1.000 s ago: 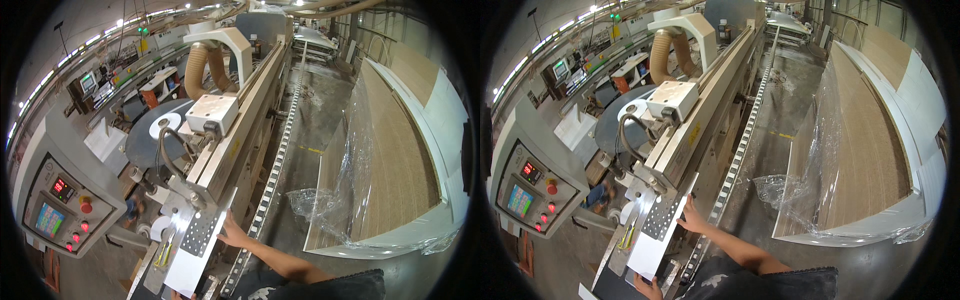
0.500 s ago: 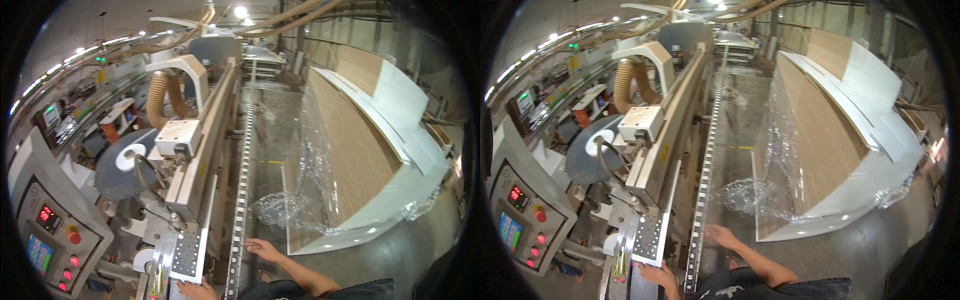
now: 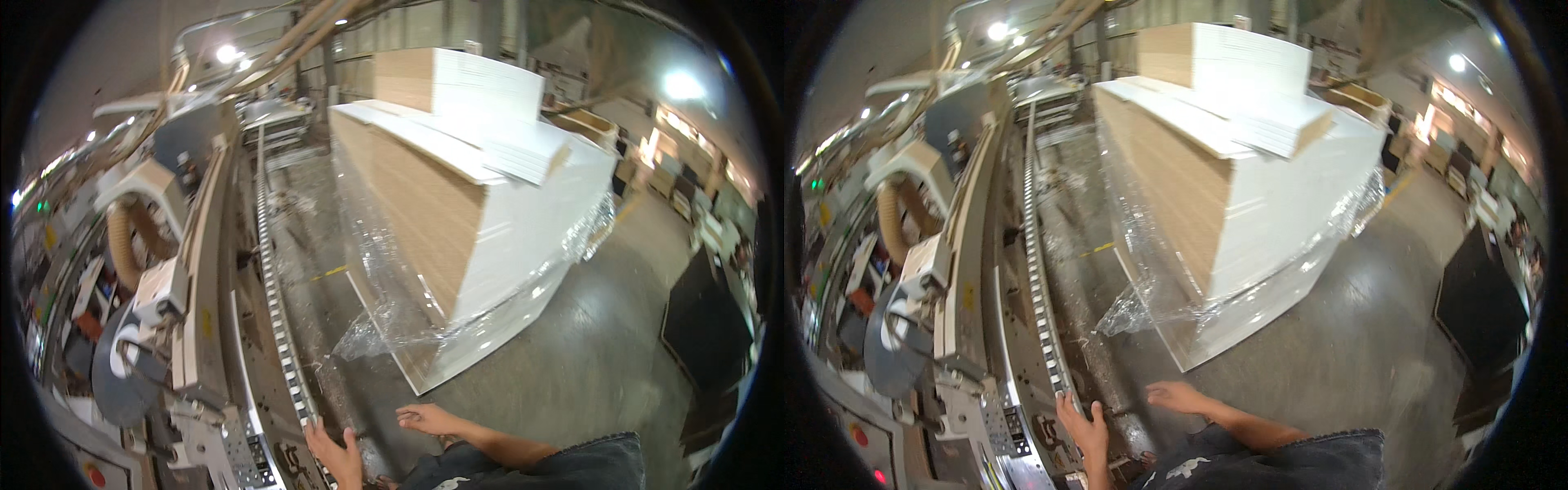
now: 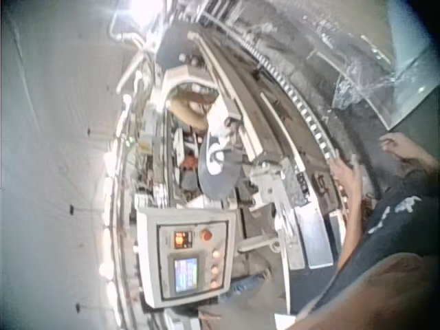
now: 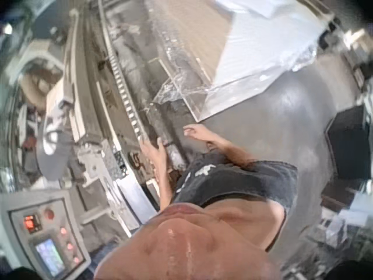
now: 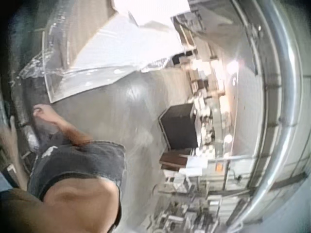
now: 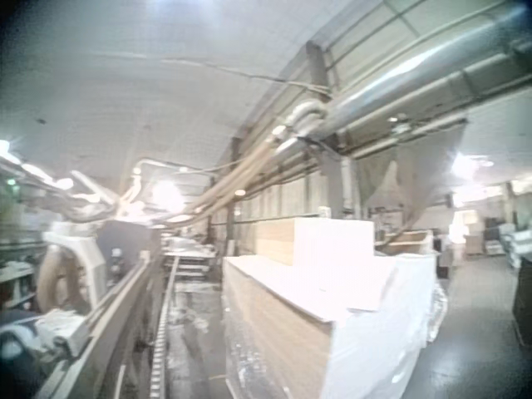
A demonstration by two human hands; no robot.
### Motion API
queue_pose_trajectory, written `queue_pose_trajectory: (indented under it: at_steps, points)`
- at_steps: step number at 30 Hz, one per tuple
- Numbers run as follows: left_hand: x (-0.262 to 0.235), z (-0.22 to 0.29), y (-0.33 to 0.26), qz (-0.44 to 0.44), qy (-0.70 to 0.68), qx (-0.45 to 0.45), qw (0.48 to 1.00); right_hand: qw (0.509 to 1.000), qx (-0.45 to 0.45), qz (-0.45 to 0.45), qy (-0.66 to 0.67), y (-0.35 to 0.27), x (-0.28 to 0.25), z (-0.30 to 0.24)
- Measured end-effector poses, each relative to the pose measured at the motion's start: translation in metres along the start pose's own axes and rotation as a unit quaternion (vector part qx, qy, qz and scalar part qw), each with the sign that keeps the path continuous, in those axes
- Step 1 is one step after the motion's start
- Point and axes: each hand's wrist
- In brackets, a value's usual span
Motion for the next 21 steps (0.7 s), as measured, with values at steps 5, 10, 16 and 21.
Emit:
queue_pose_trajectory:
  at_steps: [5,10,16,21]
  points:
    - [0.018,0.167,0.052,-0.026,-0.127,0.222,0.966,0.999,-0.047,0.002,-0.006,-0.002,-0.027,0.023]
    - [0.045,0.346,0.088,-0.013,-0.115,0.443,0.889,0.987,-0.068,0.006,0.143,-0.007,-0.08,0.057]
    - [0.109,0.53,0.112,0.116,-0.122,0.551,0.817,0.965,-0.094,0.135,0.203,-0.032,-0.179,0.097]
    - [0.15,0.576,0.129,0.159,-0.079,0.518,0.837,0.945,0.016,0.212,0.25,-0.056,-0.226,0.152]
Point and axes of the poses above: each hand's wrist, its own y-axis towards the middle knuckle, its own x-axis out of the palm, z = x × y, and after that the axes turned 8 degrees about z, right-handed
